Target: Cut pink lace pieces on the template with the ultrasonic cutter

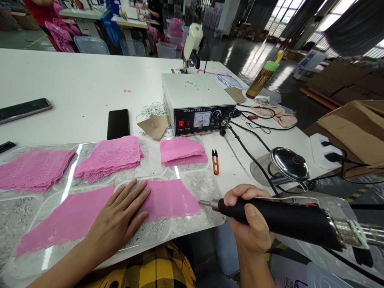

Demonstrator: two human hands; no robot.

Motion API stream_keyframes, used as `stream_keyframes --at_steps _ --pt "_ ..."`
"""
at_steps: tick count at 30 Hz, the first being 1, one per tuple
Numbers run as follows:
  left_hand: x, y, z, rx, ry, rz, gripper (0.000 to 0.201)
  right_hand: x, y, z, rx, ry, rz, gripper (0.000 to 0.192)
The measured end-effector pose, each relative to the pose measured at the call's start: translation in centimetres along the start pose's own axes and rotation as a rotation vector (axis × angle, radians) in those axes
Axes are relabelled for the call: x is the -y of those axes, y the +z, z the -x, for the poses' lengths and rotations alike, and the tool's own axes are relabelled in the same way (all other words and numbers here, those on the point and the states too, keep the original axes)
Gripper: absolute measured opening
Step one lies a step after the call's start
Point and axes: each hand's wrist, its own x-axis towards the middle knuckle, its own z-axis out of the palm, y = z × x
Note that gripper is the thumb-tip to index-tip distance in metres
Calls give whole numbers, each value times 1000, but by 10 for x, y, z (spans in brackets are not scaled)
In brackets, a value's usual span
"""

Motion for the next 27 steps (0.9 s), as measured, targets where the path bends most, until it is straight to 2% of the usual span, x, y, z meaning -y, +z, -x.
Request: stream_keyframes --at_steps 7,15,22,24,27 --pt "0 1 1 8 -10 12 48 4 -7 3 -14 -16 -15 14" --pt "1 -1 0 26 19 -36 46 4 -5 7 -36 6 -28 14" --pt "-12 -15 -3 -51 81 86 31 -2 -11 -3 -177 1 -44 15" --pt "-20 -22 -10 33 115 146 26 -7 -18 -6 -225 -7 -58 16" --pt "-35 -28 -32 257 191 174 22 -13 -34 -5 -228 -7 -117 15"
